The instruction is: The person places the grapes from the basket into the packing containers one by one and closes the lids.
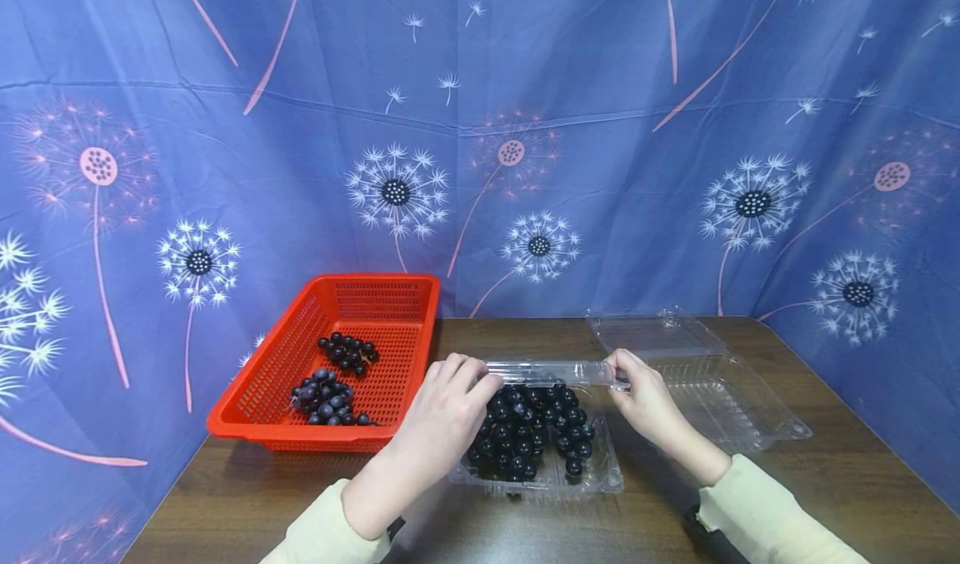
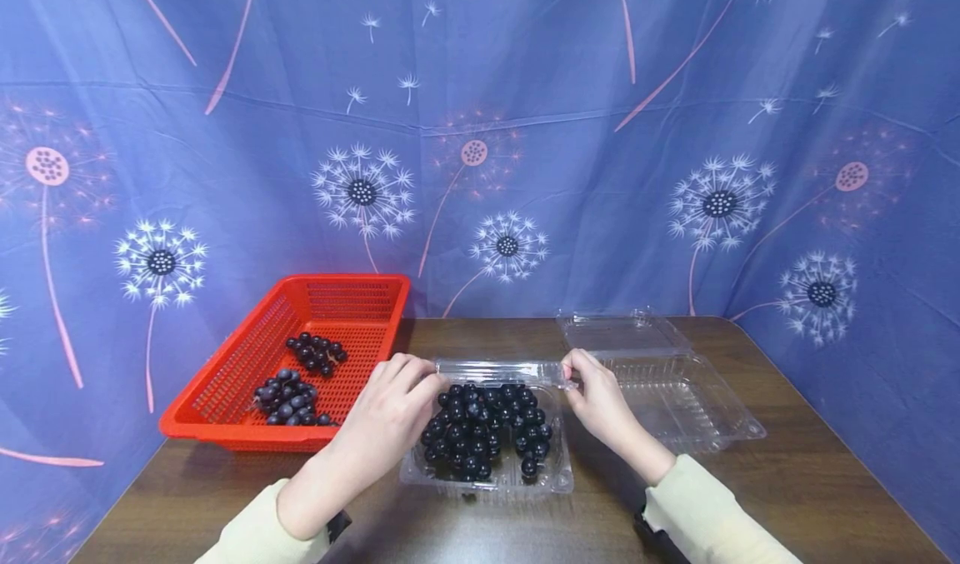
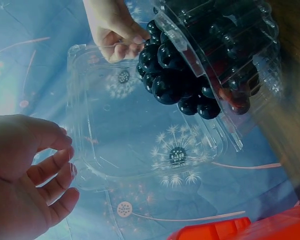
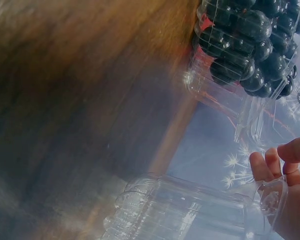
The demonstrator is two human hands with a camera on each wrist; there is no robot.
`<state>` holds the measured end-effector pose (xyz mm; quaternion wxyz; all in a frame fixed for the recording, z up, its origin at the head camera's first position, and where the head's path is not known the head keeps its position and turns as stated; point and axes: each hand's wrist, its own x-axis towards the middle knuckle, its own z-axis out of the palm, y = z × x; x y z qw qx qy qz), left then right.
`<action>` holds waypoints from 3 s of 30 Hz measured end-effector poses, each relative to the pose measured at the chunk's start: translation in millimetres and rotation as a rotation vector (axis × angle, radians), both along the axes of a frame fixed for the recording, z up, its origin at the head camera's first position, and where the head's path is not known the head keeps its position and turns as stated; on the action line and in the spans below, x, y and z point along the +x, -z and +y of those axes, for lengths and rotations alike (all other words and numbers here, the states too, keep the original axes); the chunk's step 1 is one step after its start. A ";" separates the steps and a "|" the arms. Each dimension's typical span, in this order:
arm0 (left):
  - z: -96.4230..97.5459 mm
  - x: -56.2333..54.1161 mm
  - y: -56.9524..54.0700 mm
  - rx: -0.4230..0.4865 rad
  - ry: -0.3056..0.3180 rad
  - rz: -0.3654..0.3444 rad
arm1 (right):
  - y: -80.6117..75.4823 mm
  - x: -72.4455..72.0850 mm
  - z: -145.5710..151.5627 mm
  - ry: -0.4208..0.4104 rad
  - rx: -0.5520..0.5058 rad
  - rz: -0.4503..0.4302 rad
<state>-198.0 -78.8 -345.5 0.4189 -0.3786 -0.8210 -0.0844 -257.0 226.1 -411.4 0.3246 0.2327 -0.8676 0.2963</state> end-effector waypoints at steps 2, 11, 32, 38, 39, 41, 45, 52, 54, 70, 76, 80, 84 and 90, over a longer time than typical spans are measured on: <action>-0.2 0.0 0.6 -0.002 0.000 0.006 | 0.8 0.2 0.0 -0.006 -0.003 0.005; -1.7 1.2 5.4 -0.015 0.010 0.001 | 2.9 2.6 -0.5 -0.039 -0.034 -0.022; -3.7 8.2 12.0 -0.066 0.023 0.013 | -12.3 23.2 4.0 -0.020 -0.044 -0.181; -3.9 11.3 16.0 -0.083 0.026 0.034 | -17.8 32.1 4.2 -0.022 -0.073 -0.288; -4.0 11.8 16.7 -0.086 0.027 0.033 | -18.5 33.0 4.3 -0.030 -0.084 -0.304; -4.2 12.6 17.9 -0.090 0.030 0.029 | -19.4 34.5 4.6 -0.046 -0.105 -0.337; -4.9 13.8 20.0 -0.098 0.034 0.025 | -21.7 38.4 5.1 -0.082 -0.174 -0.414; -6.6 17.1 26.0 -0.110 0.047 0.023 | -29.2 48.9 4.1 -0.089 -0.219 -0.491; -7.1 18.2 27.7 -0.115 0.049 0.023 | -30.6 51.3 3.7 -0.091 -0.223 -0.508; -8.3 23.1 41.7 -0.155 0.061 0.015 | -26.8 65.5 6.6 -0.085 -0.241 -0.618; -9.2 25.3 46.4 -0.167 0.070 -0.010 | -26.0 69.4 8.7 -0.148 -0.310 -0.733; -9.6 26.8 48.4 -0.178 0.068 -0.038 | -24.9 71.9 11.7 -0.222 -0.364 -0.839; -9.7 27.2 49.4 -0.181 0.073 -0.045 | -23.2 76.2 13.0 -0.261 -0.420 -0.940; -10.2 27.4 50.8 -0.200 0.069 -0.039 | -23.4 81.6 12.5 -0.315 -0.489 -1.040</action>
